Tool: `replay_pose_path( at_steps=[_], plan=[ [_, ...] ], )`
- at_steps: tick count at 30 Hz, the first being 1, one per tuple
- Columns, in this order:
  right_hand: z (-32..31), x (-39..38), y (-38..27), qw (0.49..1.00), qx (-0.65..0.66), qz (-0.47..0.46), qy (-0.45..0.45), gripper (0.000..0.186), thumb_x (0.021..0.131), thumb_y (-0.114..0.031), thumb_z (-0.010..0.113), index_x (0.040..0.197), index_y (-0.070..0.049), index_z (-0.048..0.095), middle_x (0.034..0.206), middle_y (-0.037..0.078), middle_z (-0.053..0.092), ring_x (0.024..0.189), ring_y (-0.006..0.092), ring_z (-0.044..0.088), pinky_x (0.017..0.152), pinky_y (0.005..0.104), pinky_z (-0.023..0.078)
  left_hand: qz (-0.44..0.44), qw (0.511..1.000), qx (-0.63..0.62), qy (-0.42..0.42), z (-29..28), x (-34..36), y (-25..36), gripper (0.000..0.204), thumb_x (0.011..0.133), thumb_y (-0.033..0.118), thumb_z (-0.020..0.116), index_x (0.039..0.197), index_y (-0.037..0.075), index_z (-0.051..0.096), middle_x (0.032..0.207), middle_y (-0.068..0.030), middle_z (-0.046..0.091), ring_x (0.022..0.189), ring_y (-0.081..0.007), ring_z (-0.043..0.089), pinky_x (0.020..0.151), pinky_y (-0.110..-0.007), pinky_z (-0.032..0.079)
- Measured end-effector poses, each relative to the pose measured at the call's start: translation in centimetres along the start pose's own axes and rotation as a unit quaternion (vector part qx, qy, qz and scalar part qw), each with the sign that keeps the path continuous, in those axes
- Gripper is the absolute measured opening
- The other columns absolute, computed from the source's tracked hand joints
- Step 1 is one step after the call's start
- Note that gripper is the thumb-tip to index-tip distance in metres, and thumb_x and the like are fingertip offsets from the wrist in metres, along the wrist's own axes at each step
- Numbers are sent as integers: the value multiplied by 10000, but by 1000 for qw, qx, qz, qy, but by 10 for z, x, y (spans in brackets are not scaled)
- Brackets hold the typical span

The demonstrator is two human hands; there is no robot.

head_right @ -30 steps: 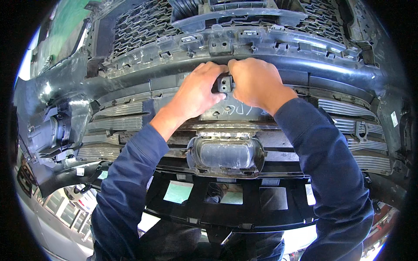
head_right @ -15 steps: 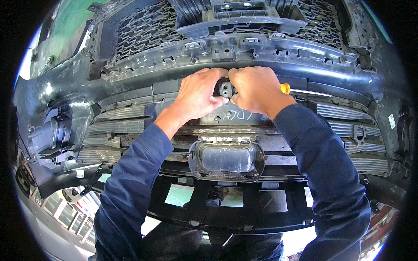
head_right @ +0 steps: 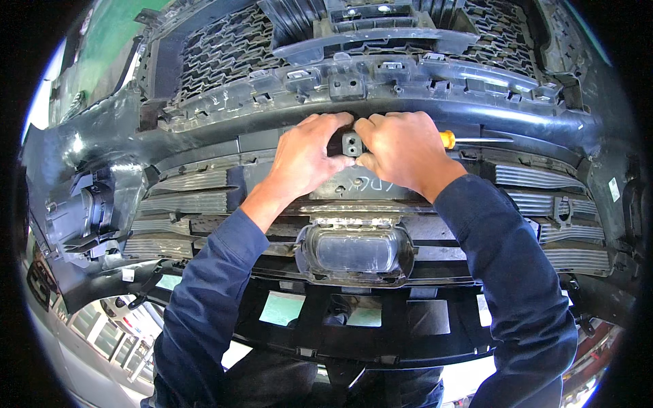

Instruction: The person uses a screwdriver to tighten screws on a detached car bumper, repeatedly dipping the tool into a small can of lubricant. The person works on multiple fasteners along the bumper's frame and grille area.

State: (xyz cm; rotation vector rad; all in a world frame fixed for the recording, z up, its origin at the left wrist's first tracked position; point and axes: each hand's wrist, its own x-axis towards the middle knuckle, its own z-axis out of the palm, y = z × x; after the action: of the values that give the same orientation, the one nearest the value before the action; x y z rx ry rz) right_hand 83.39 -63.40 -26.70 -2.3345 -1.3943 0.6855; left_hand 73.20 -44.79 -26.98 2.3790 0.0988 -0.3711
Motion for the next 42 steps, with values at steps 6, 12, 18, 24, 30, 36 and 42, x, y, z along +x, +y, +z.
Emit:
replay_pose_path(
  at_steps=[6,12,18,24,30,36,42],
  plan=[
    [-21,11,-5,997,-44,-40,-49,329,843,-341,772,1025,-76,704,961,78,730,933,314,721,743,473,581,33,999,11,-5,-27,3,-4,524,691,237,912,1179,134,753,1058,-94,743,1008,-332,702,875,-449,582],
    [-107,-24,-40,982,-23,-96,164,288,802,34,683,1079,-41,710,916,96,686,813,284,683,679,390,571,60,997,43,-1,-25,-19,-5,514,768,291,885,1230,126,733,1157,-29,674,1109,-269,655,916,-416,566],
    [-169,-80,-35,947,125,44,291,212,1045,-76,660,1235,3,714,1029,86,734,919,112,686,801,286,569,83,992,80,42,-19,-35,-6,547,786,336,875,1259,115,713,1131,-40,673,1074,-282,661,864,-418,582],
    [-204,-107,-39,974,-29,158,160,129,992,-97,704,1049,15,736,913,126,710,791,198,668,714,308,529,61,992,92,54,-20,-44,-7,518,800,420,846,1215,130,736,1109,-9,691,1054,-251,677,814,-428,589],
    [-235,-147,-69,948,-171,223,-148,298,841,-119,798,1115,-35,718,919,189,701,834,374,706,726,480,549,42,990,123,52,-29,-58,3,538,809,491,807,1227,156,746,1119,10,685,1052,-235,670,819,-425,585],
    [-234,-181,-150,972,-83,214,-41,534,881,-25,666,1407,-111,639,916,169,667,772,370,684,675,491,521,55,986,115,104,-23,-69,-3,472,786,443,837,1138,136,768,1077,-30,665,1097,-233,656,860,-418,574],
    [-169,-157,-219,987,-59,150,-21,528,896,-89,718,1416,-133,635,841,114,582,603,287,616,531,421,496,87,990,64,91,-31,-70,-23,502,781,434,840,1177,138,757,1076,-34,665,1044,-257,668,860,-422,573]
  ],
)
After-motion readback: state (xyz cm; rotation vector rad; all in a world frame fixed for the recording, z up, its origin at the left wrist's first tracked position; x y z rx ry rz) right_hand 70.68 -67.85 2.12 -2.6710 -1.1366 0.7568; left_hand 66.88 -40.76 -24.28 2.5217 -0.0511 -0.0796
